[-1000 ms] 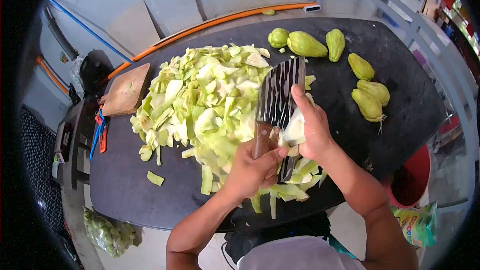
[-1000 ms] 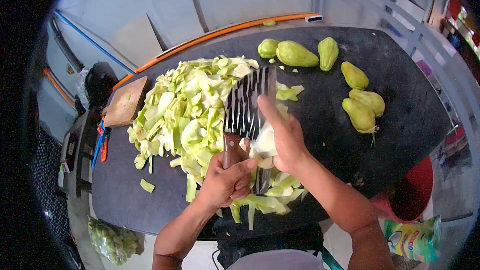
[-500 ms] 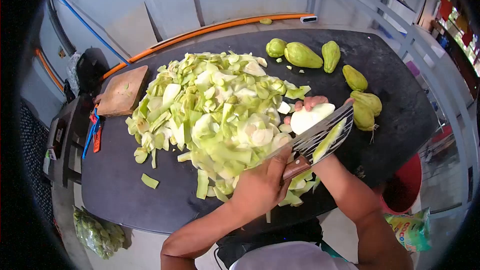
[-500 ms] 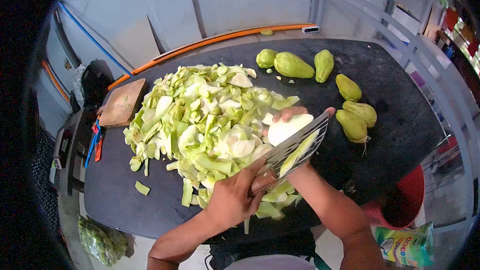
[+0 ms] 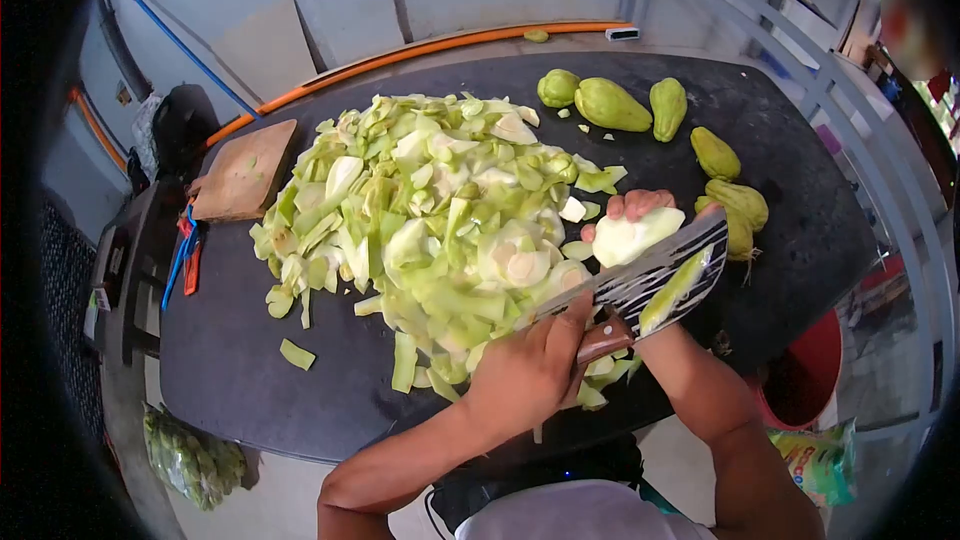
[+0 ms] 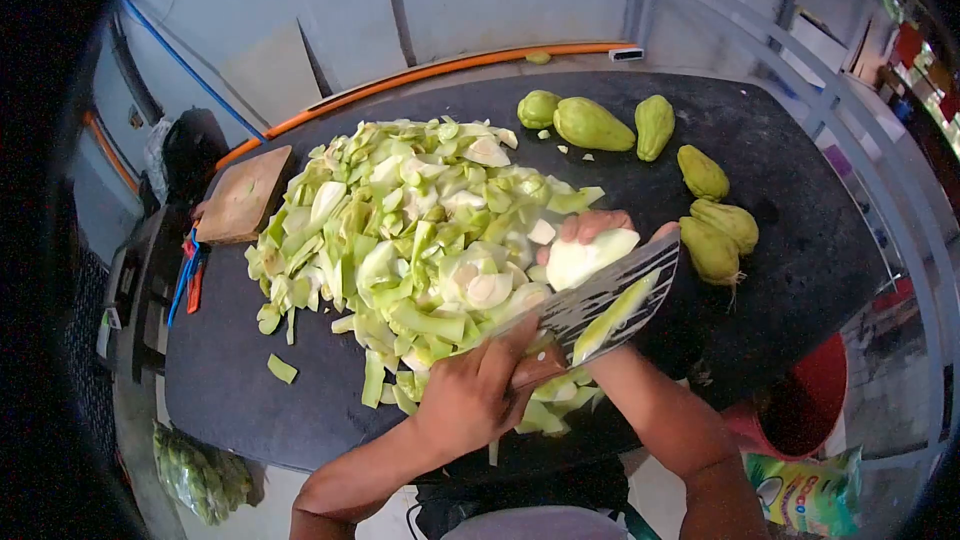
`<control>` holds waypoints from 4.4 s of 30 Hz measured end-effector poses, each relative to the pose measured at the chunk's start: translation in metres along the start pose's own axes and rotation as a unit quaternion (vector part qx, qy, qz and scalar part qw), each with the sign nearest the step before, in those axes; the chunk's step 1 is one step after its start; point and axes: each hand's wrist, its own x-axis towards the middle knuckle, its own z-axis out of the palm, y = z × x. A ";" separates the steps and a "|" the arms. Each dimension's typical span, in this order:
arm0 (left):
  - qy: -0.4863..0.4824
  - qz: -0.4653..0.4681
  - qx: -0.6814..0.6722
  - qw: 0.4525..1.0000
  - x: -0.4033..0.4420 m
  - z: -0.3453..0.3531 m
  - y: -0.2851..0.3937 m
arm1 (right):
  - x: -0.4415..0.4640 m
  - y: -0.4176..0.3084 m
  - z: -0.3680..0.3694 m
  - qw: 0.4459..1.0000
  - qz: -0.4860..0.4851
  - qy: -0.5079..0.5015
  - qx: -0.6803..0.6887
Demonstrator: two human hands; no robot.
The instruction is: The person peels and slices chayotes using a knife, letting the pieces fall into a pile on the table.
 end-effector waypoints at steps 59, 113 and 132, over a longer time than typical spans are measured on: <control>0.177 -0.367 -0.417 0.812 0.020 -0.064 -0.062 | -0.002 -0.197 0.071 0.963 -0.002 0.079 -0.259; 0.248 -0.353 -0.479 0.764 -0.002 -0.099 -0.103 | 0.191 -0.060 0.001 0.776 0.089 0.078 -0.620; 0.196 -0.253 -0.118 0.940 -0.002 -0.081 -0.073 | 0.019 -0.026 0.042 0.859 0.165 0.021 -0.485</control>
